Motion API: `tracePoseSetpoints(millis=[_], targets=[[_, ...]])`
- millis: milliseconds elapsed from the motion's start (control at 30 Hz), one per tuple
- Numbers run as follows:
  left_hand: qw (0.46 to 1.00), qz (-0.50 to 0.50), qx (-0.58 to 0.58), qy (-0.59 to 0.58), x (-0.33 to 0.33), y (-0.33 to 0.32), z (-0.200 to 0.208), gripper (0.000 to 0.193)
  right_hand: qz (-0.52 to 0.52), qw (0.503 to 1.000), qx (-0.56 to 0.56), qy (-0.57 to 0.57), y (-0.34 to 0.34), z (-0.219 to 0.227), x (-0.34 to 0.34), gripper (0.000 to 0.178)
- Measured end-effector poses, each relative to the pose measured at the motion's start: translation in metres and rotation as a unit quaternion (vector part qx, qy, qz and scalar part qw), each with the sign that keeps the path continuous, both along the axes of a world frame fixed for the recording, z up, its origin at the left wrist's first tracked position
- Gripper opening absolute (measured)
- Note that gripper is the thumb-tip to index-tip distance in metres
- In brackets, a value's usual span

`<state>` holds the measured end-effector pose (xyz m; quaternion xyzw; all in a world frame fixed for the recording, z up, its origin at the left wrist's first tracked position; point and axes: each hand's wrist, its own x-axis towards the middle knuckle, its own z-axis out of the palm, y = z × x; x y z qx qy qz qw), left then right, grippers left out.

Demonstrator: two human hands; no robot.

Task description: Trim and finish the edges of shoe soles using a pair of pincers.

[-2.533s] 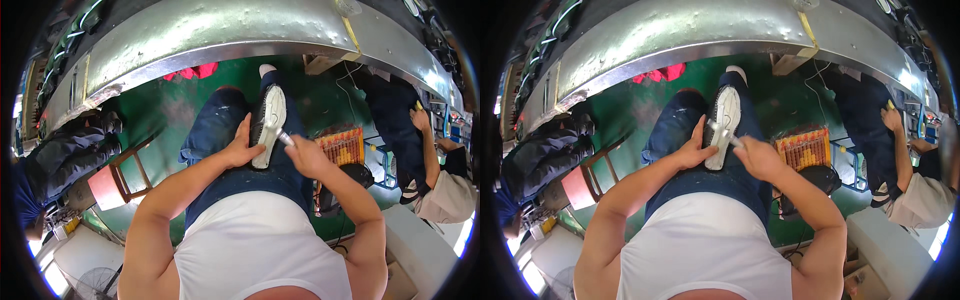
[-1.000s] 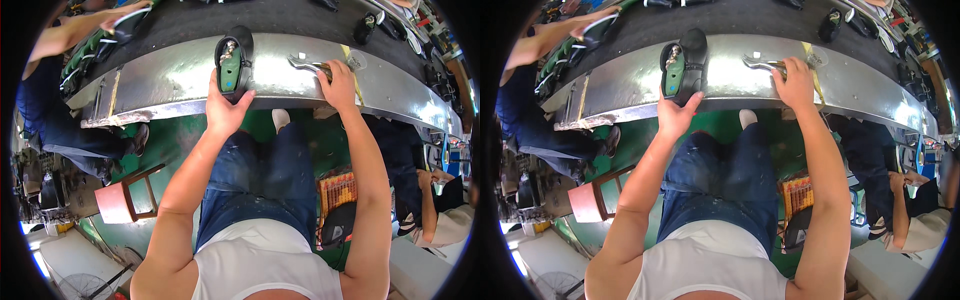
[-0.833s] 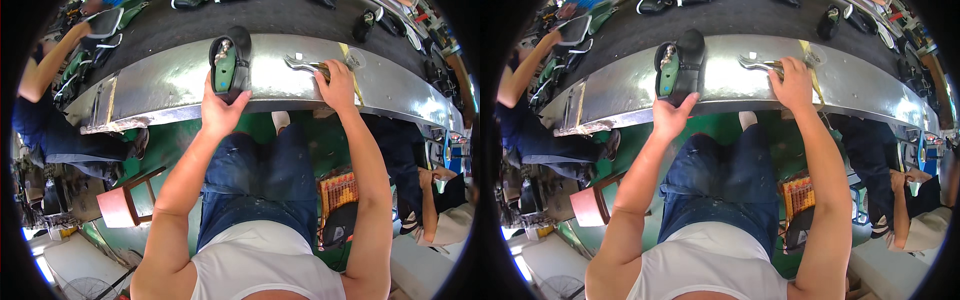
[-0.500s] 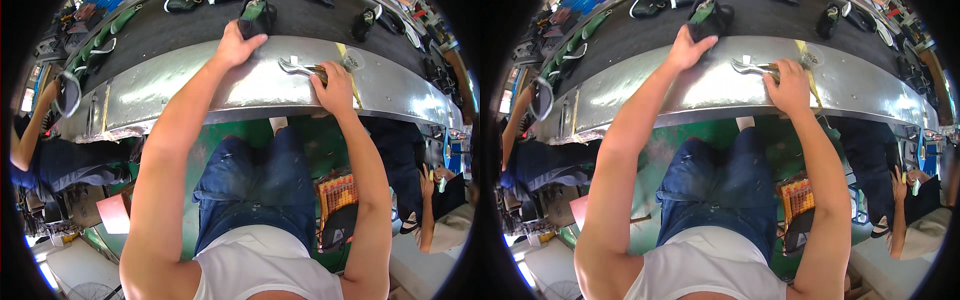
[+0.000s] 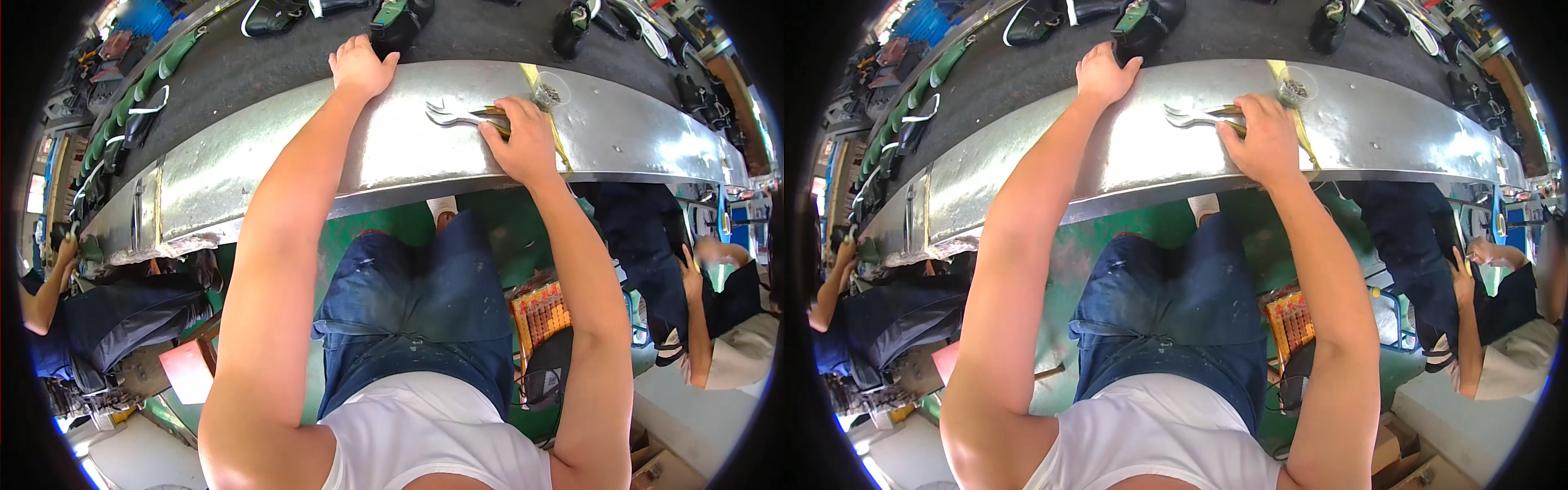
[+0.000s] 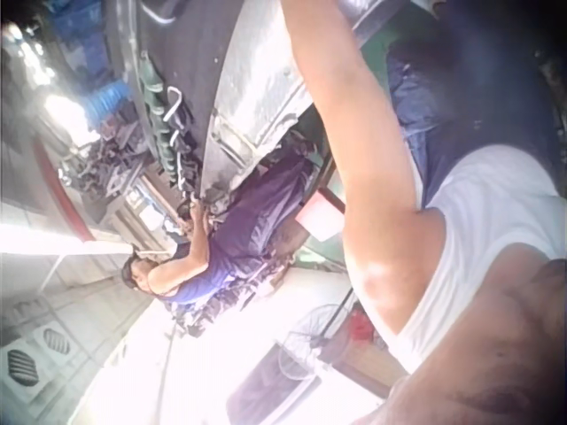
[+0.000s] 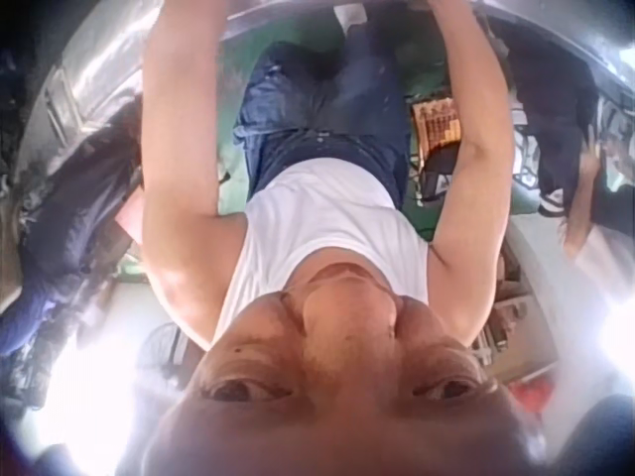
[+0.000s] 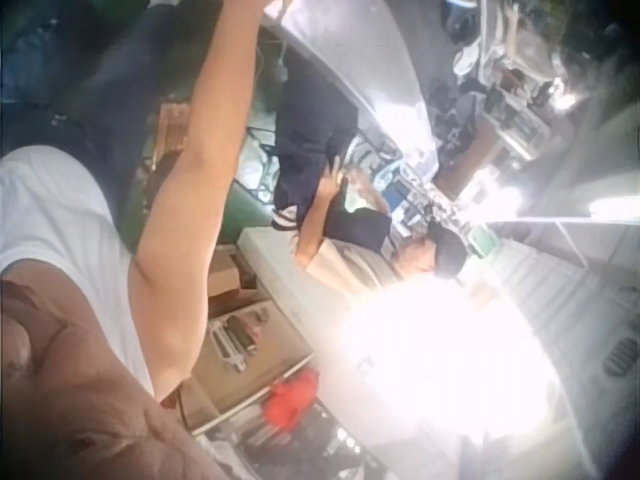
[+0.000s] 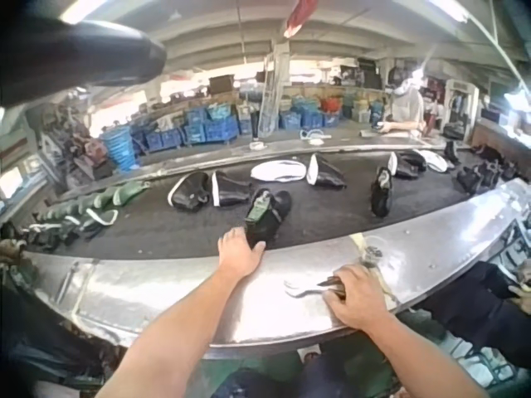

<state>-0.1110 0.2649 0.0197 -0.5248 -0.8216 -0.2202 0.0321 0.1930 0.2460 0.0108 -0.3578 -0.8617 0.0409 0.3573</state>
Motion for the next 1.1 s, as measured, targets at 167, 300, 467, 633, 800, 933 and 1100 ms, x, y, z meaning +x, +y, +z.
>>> tracePoseSetpoints(millis=[167, 300, 467, 633, 800, 933, 1100], targets=[[0.990, -0.123, 0.069, 0.006, -0.006, -0.043, -0.014, 0.064, -0.008, 1.000, 0.007, -0.004, 0.001, -0.001, 0.002, 0.038], [0.983, -0.176, 0.049, 0.035, -0.020, -0.083, -0.009, 0.059, -0.006, 1.000, 0.007, -0.004, 0.002, -0.002, 0.001, 0.037], [0.990, -0.084, -0.025, 0.111, -0.083, -0.126, -0.009, 0.058, 0.001, 1.000, 0.008, -0.005, 0.006, -0.001, 0.001, 0.037], [0.992, 0.035, -0.071, 0.101, -0.103, -0.146, -0.010, 0.061, -0.001, 1.000, 0.018, -0.007, 0.004, -0.002, -0.001, 0.038], [0.994, 0.040, -0.042, 0.096, -0.103, -0.146, -0.011, 0.059, -0.008, 1.000, 0.024, -0.017, 0.007, -0.003, 0.001, 0.039], [0.995, 0.030, -0.030, 0.087, -0.100, -0.147, -0.011, 0.058, -0.006, 1.000, 0.018, -0.014, 0.009, -0.005, 0.002, 0.039], [0.996, 0.031, -0.027, 0.083, -0.102, -0.146, -0.010, 0.056, -0.006, 0.999, 0.026, -0.018, 0.009, -0.004, 0.001, 0.039]])
